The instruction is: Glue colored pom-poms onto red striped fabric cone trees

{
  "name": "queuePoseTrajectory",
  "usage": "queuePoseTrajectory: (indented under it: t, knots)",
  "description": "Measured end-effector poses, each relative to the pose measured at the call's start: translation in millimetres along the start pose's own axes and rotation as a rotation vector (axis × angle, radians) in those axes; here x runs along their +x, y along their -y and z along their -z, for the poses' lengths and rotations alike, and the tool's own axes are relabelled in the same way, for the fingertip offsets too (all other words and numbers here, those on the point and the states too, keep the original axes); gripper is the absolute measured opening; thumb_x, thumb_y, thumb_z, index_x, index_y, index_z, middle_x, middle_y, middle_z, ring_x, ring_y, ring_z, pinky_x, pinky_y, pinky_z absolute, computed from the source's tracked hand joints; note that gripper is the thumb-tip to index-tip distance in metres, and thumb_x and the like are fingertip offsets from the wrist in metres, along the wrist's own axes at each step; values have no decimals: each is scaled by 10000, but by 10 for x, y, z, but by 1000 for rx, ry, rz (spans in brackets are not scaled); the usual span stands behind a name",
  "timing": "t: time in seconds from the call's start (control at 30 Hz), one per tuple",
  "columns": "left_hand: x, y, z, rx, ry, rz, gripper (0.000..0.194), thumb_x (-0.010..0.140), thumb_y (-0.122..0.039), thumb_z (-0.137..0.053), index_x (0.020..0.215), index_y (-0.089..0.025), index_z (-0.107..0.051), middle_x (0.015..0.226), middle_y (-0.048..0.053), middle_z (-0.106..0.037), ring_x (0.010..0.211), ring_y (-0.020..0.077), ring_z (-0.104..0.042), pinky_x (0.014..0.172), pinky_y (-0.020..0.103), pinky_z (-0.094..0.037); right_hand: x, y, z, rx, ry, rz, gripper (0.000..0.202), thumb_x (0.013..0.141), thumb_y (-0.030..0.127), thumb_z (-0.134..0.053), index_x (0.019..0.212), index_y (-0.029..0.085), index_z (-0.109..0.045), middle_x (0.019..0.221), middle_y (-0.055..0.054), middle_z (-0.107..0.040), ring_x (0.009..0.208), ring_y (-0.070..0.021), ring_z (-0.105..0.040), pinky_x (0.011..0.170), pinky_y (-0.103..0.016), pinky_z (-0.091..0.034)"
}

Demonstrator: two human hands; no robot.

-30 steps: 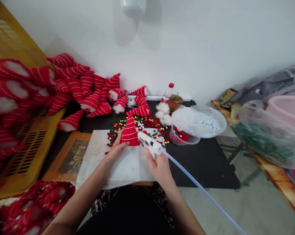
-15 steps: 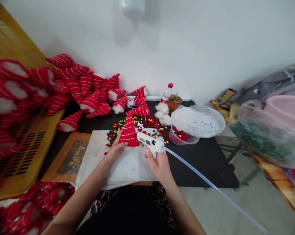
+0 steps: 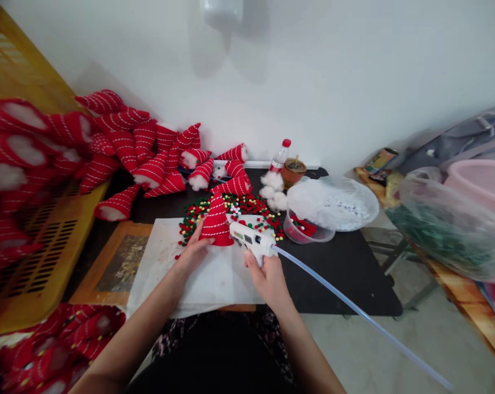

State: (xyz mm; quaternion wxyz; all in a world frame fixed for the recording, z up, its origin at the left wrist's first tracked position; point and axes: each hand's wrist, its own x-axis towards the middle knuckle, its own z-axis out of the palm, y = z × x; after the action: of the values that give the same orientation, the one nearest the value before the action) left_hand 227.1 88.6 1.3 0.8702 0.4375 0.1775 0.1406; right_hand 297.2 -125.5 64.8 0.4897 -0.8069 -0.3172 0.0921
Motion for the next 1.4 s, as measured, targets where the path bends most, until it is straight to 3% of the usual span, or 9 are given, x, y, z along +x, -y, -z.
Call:
queuePoseTrajectory:
  t: [0.23,0.4,0.67,0.87,1.17,1.4]
  knots:
    - [2,-18,-14,-23,-4,-4,1012,682,-209,-791,1585,-357,-358,1433,52,-652,1213,296,-673,1036,411,-522,-2,-19,-30,-21,-54,36,360,979,432,-534,761,192,-691,690,-56,-716,649,-214,-673,669,-305,-535]
    - [10,4,8,7,-18,7,979,688,-236,-790,1569,-349,-380,1431,53,-646,1212,298,-665,1041,410,-509,-20,3,-34,35,-172,92,313,1014,396,-513,933,180,-725,892,-81,-762,800,-222,-712,771,-313,-560]
    - [77,68,46,336,-20,-180,844,742,-292,-793,1504,-300,-429,1467,77,-577,1295,297,-589,1115,416,-436,-107,77,-125,-39,-60,155,294,1010,410,-532,982,187,-723,1036,-128,-780,992,-287,-740,908,-378,-579]
    - [73,49,32,525,-62,-324,773,728,-286,-818,1429,-275,-492,1502,95,-516,1390,318,-490,1209,445,-320,-139,12,-276,-180,-2,178,350,1034,419,-483,1143,159,-691,1054,-156,-775,998,-319,-755,856,-399,-614]
    - [53,17,14,604,-43,-386,755,722,-200,-781,1412,-243,-476,1505,117,-500,1367,324,-505,1170,434,-355,-116,-13,-306,-304,-75,304,403,1061,432,-449,1162,123,-687,1041,-176,-773,948,-331,-758,819,-410,-621]
    - [65,32,19,595,-74,-382,726,712,-205,-794,1378,-241,-509,1497,113,-508,1379,327,-498,1182,437,-335,-121,-6,-302,-300,-63,286,410,1065,453,-437,1175,142,-681,1053,-163,-771,943,-319,-755,818,-404,-620]
